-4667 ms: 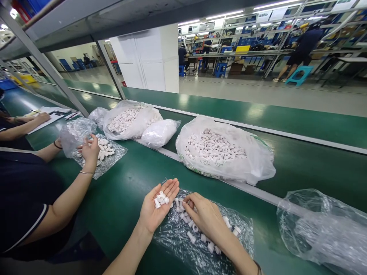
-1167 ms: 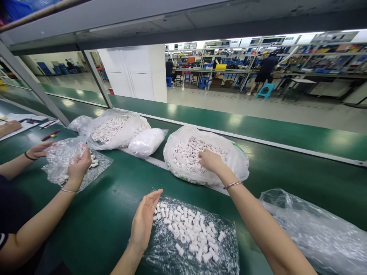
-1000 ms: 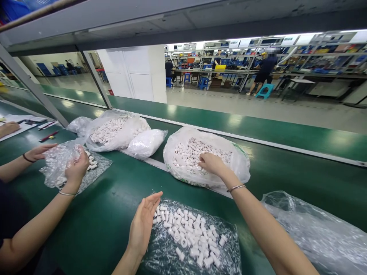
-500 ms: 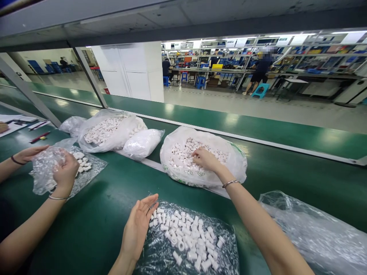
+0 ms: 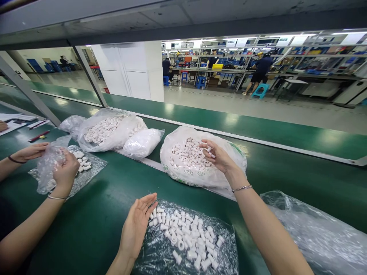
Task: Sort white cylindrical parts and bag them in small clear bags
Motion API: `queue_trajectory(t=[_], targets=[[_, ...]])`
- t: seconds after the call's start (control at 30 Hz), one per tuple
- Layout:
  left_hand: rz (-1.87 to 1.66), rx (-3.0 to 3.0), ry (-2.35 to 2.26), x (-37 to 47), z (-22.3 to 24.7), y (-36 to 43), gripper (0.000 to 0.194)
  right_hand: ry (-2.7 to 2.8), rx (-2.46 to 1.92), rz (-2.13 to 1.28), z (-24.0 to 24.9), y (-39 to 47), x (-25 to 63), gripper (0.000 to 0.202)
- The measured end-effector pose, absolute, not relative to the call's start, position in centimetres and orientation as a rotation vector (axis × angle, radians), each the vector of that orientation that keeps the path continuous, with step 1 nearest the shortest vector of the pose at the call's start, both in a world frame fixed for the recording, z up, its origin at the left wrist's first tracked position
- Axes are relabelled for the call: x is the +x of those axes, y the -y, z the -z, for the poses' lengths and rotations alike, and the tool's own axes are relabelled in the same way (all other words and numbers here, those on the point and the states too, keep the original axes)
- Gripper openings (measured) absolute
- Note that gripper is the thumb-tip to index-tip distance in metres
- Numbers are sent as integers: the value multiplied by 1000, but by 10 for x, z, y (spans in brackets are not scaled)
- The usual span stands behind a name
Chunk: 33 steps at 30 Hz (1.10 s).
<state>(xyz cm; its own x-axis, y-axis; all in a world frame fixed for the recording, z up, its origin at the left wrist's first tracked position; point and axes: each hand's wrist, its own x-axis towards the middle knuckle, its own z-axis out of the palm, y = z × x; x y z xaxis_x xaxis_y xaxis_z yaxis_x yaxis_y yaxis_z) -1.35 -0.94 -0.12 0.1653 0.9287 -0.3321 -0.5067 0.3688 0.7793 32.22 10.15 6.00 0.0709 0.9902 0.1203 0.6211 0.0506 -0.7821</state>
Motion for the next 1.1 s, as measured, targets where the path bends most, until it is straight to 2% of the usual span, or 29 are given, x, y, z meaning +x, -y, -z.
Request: queue_trajectory(t=[0.23,0.4,0.5,0.7,0.83,0.93,1.1], targets=[[-1111,577,-915,-14,8,7,35,1818,-1986,-425,-44,-140,319,27],[-1104,563,-922,-14,10,8,35,1882,-2103,-432,-35,-155,317,27],[-1082,550,-924,-15,9,8,33,1807,-2041,-438,-42,-149,321,33],[-1073,550,-920,-16,6,8,31,1597,-1768,-494,-65,-115,332,61],[-1073,573,-915,-15,6,8,34,1550,-1724,-486,-68,-109,331,67],[-1062,582,-899,-16,7,8,35,1603,-1837,-464,-63,-117,326,60],[-1017,585,-892,-19,7,9,41,1685,-2173,-280,-45,-135,318,32]])
